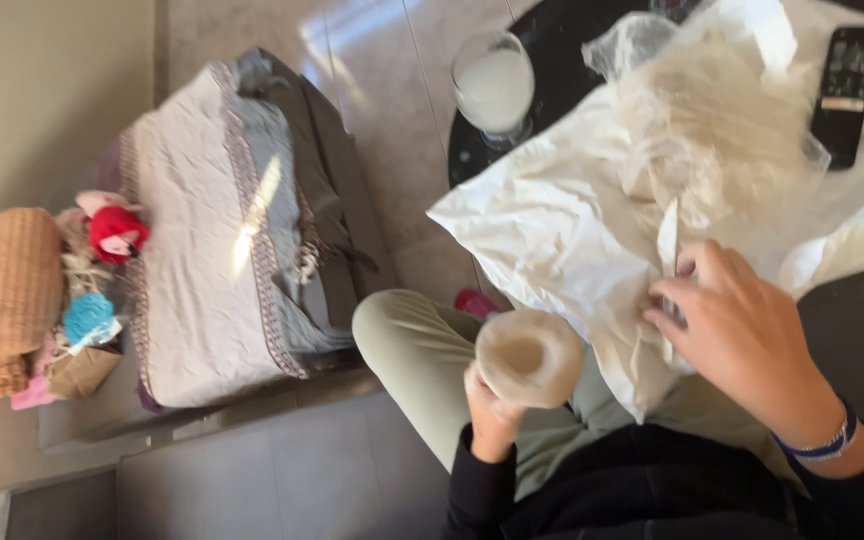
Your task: The recorder is molding and shaping a small piece of light-colored clay using their hands while sitting down.
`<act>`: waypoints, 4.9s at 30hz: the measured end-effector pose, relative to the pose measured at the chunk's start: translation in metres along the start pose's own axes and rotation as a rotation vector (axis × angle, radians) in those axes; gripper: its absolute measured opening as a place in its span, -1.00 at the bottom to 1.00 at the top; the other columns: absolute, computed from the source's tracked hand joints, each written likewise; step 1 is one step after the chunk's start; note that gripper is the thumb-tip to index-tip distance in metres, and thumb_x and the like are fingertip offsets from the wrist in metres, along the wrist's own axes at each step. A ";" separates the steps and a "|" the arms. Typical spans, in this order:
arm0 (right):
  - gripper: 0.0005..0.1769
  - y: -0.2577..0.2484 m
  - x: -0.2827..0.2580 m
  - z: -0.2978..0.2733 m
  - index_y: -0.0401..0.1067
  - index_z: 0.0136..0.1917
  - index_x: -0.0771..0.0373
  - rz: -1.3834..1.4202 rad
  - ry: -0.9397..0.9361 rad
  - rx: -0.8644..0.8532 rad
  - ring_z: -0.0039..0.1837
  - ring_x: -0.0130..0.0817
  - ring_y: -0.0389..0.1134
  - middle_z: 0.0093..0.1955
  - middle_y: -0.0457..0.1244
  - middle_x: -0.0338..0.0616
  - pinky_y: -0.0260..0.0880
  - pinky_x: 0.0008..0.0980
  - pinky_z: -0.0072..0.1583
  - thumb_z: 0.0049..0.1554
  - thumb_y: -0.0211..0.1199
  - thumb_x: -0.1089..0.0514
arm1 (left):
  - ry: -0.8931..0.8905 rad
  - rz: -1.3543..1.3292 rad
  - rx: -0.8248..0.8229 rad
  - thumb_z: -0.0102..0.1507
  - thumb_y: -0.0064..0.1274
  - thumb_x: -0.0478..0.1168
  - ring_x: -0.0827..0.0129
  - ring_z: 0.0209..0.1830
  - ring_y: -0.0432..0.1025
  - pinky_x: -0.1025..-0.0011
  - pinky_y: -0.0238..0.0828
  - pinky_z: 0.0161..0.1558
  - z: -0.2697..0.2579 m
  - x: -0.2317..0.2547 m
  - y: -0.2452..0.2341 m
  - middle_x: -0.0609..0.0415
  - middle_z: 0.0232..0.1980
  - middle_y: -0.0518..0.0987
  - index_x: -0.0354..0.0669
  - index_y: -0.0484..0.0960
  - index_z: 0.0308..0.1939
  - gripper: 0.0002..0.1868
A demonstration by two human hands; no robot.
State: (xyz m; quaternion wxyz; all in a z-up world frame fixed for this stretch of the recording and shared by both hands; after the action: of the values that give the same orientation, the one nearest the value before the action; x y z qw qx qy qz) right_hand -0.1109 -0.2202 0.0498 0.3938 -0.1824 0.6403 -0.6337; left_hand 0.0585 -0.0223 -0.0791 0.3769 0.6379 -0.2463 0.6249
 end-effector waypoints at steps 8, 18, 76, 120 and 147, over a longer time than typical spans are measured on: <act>-0.75 -0.012 0.005 -0.004 0.53 -0.08 0.15 0.262 0.067 0.056 0.01 -0.37 0.46 0.17 0.37 -0.28 0.46 -0.42 -0.08 -0.02 0.46 0.06 | -0.022 -0.018 -0.062 0.08 0.46 -0.21 0.51 -0.10 0.58 0.46 0.56 0.00 0.000 0.007 0.007 0.07 -0.07 0.72 -0.38 0.65 0.01 -0.50; -0.57 0.011 0.044 -0.023 0.43 0.34 0.40 1.437 0.129 0.065 -0.04 -0.27 0.43 0.03 0.40 0.04 0.52 -0.26 0.03 0.19 0.20 0.34 | -0.274 -0.243 -0.247 0.20 0.33 -0.39 0.54 -0.12 0.53 0.53 0.49 -0.05 -0.010 -0.008 0.018 0.10 -0.06 0.69 -0.41 0.61 0.09 -0.60; -0.83 -0.024 -0.095 -0.075 0.56 0.00 0.55 1.347 -0.327 0.078 -0.12 -0.05 0.43 -0.08 0.39 0.28 0.56 -0.17 -0.10 0.12 0.40 0.43 | 0.357 0.112 -0.183 0.18 0.38 -0.13 0.40 0.03 0.62 0.43 0.60 0.13 -0.062 0.164 -0.026 0.01 0.06 0.70 -0.28 0.60 0.20 -0.44; -0.78 -0.072 -0.137 -0.048 0.43 0.15 0.35 1.536 -0.261 0.184 0.27 -0.18 0.46 0.22 0.35 0.14 0.44 -0.20 0.31 0.24 0.15 0.26 | 0.309 0.100 -0.151 0.09 0.39 -0.18 0.41 0.00 0.60 0.39 0.59 0.11 -0.062 0.146 -0.039 0.04 0.03 0.69 -0.27 0.61 0.12 -0.45; -0.85 -0.002 -0.072 -0.055 0.46 0.02 0.56 1.548 -0.310 0.177 0.00 -0.09 0.49 -0.03 0.40 0.26 0.60 -0.13 0.10 0.20 0.32 0.41 | 0.286 0.096 -0.176 0.14 0.37 -0.22 0.45 -0.09 0.60 0.40 0.60 0.04 -0.061 0.134 -0.034 0.04 0.00 0.70 -0.28 0.64 0.08 -0.55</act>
State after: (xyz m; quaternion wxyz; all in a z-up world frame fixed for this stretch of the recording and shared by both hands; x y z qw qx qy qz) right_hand -0.1066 -0.1309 0.0654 0.8201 0.2605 0.4703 -0.1958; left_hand 0.0612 0.0673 0.0430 0.4322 0.4945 -0.2741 0.7025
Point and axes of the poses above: each hand's wrist, its own z-axis towards the middle knuckle, its own y-axis out of the palm, x = y × z, the point moved 5 cm from there along z, towards the middle knuckle
